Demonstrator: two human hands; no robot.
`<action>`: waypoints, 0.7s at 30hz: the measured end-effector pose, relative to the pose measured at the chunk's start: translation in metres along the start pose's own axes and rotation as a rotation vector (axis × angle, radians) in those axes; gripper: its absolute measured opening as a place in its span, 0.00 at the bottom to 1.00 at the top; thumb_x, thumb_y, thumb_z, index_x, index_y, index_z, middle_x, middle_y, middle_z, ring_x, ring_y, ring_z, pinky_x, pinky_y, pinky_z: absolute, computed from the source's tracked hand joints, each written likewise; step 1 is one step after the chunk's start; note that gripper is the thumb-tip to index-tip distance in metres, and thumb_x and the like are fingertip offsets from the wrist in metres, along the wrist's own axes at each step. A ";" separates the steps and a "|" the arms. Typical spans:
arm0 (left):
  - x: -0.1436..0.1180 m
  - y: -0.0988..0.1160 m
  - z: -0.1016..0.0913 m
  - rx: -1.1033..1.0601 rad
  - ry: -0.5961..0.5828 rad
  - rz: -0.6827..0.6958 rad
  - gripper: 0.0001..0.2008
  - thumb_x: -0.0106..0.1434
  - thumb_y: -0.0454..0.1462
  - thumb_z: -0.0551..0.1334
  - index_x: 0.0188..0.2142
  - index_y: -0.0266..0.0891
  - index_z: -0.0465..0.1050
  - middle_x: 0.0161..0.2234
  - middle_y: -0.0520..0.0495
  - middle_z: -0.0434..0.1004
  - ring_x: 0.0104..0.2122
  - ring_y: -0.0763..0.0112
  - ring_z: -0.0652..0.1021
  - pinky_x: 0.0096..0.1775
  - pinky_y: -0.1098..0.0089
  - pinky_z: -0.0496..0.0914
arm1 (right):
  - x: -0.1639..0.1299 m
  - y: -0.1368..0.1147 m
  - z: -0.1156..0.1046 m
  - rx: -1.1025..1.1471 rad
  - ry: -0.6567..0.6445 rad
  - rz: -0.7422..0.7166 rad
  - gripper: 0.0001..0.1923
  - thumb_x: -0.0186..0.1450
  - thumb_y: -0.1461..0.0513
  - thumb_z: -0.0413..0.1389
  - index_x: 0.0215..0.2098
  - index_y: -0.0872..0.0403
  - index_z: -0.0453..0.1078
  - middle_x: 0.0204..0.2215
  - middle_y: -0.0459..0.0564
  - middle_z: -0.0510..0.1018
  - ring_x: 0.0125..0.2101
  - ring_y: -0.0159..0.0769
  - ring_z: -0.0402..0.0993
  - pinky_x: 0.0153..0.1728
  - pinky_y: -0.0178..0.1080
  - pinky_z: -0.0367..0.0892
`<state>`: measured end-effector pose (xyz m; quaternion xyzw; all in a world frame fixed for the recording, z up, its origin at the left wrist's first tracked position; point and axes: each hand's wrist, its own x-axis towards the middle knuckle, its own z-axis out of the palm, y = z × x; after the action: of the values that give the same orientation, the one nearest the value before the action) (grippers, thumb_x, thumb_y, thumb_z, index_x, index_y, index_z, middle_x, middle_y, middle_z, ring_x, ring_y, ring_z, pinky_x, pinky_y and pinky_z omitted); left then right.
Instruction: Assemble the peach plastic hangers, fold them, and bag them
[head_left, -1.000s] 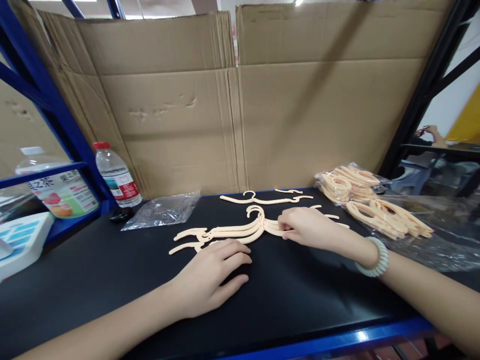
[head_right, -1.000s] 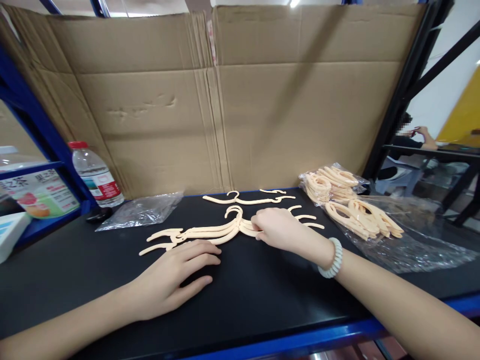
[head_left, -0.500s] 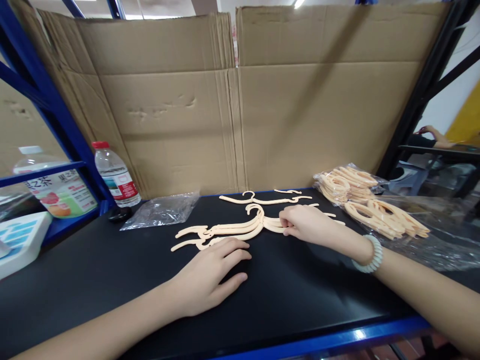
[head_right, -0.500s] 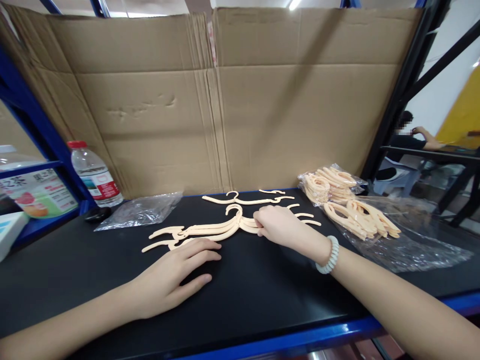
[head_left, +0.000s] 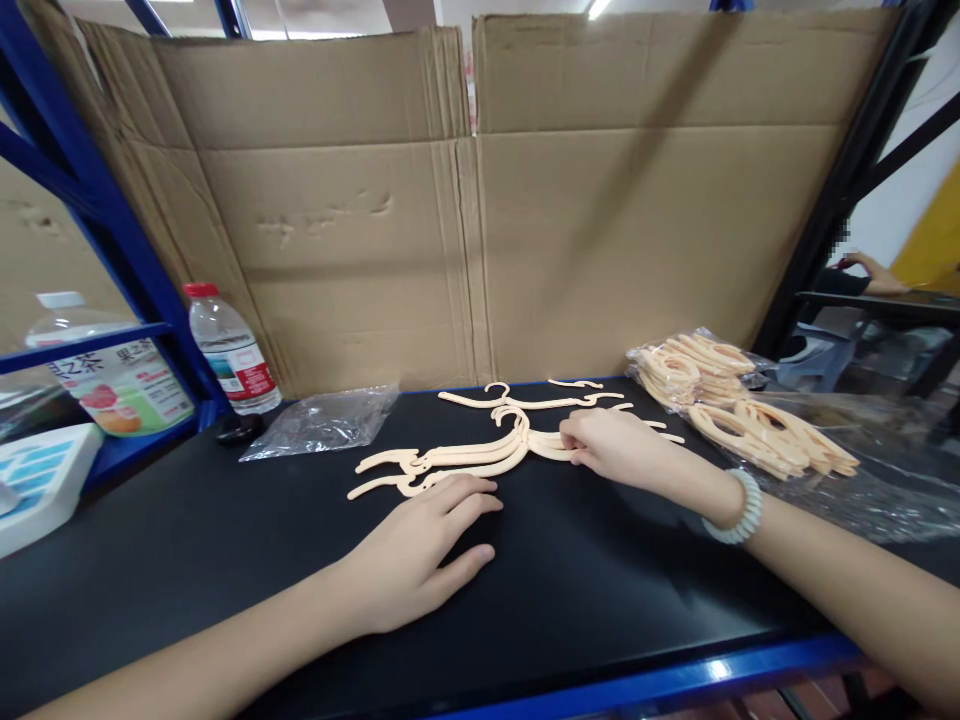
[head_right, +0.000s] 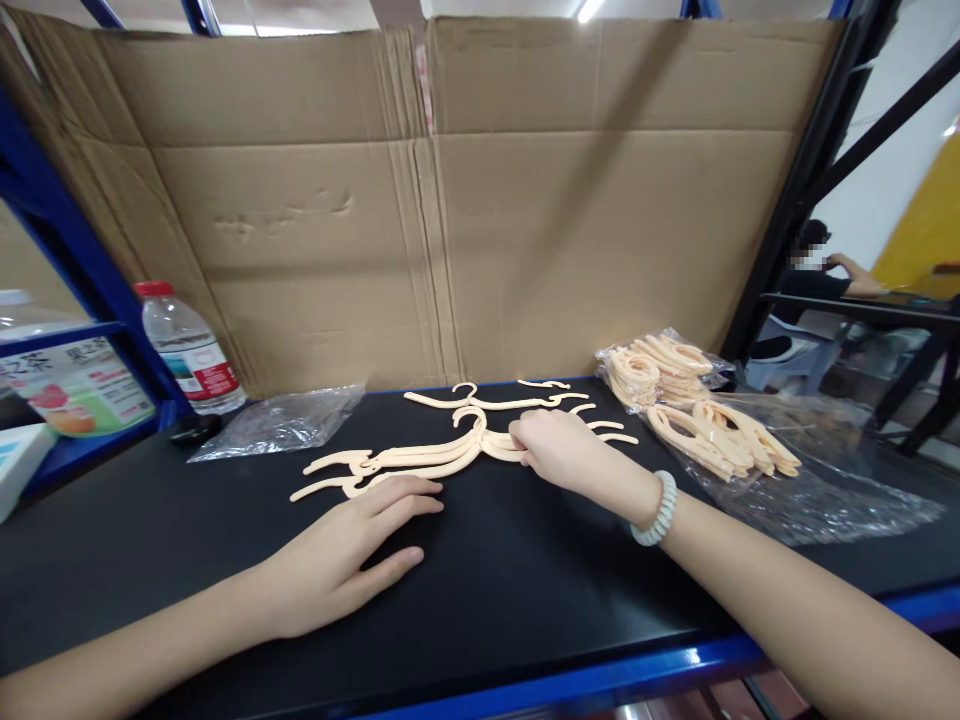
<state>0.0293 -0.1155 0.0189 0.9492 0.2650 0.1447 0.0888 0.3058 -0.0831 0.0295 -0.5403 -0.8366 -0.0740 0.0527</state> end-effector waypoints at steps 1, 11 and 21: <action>0.000 0.000 0.000 -0.002 -0.002 -0.006 0.16 0.65 0.38 0.55 0.53 0.44 0.66 0.55 0.42 0.68 0.55 0.57 0.68 0.54 0.57 0.65 | 0.000 0.000 0.001 -0.001 0.004 -0.004 0.05 0.59 0.69 0.52 0.30 0.55 0.70 0.29 0.50 0.76 0.30 0.36 0.72 0.25 0.33 0.51; 0.000 0.000 0.000 0.000 0.003 -0.022 0.16 0.65 0.38 0.55 0.53 0.44 0.66 0.55 0.42 0.67 0.55 0.57 0.68 0.55 0.57 0.65 | -0.005 -0.009 -0.003 -0.023 0.044 -0.027 0.05 0.61 0.67 0.52 0.30 0.55 0.68 0.31 0.50 0.76 0.31 0.36 0.72 0.26 0.34 0.53; -0.001 -0.001 0.001 0.026 0.021 -0.026 0.15 0.65 0.38 0.56 0.52 0.44 0.67 0.54 0.43 0.69 0.53 0.58 0.69 0.54 0.57 0.66 | -0.015 -0.029 -0.006 0.044 -0.021 -0.193 0.04 0.63 0.64 0.54 0.35 0.54 0.71 0.33 0.49 0.78 0.35 0.40 0.74 0.33 0.37 0.62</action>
<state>0.0281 -0.1152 0.0178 0.9452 0.2800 0.1501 0.0755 0.2854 -0.1099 0.0310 -0.4564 -0.8868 -0.0547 0.0485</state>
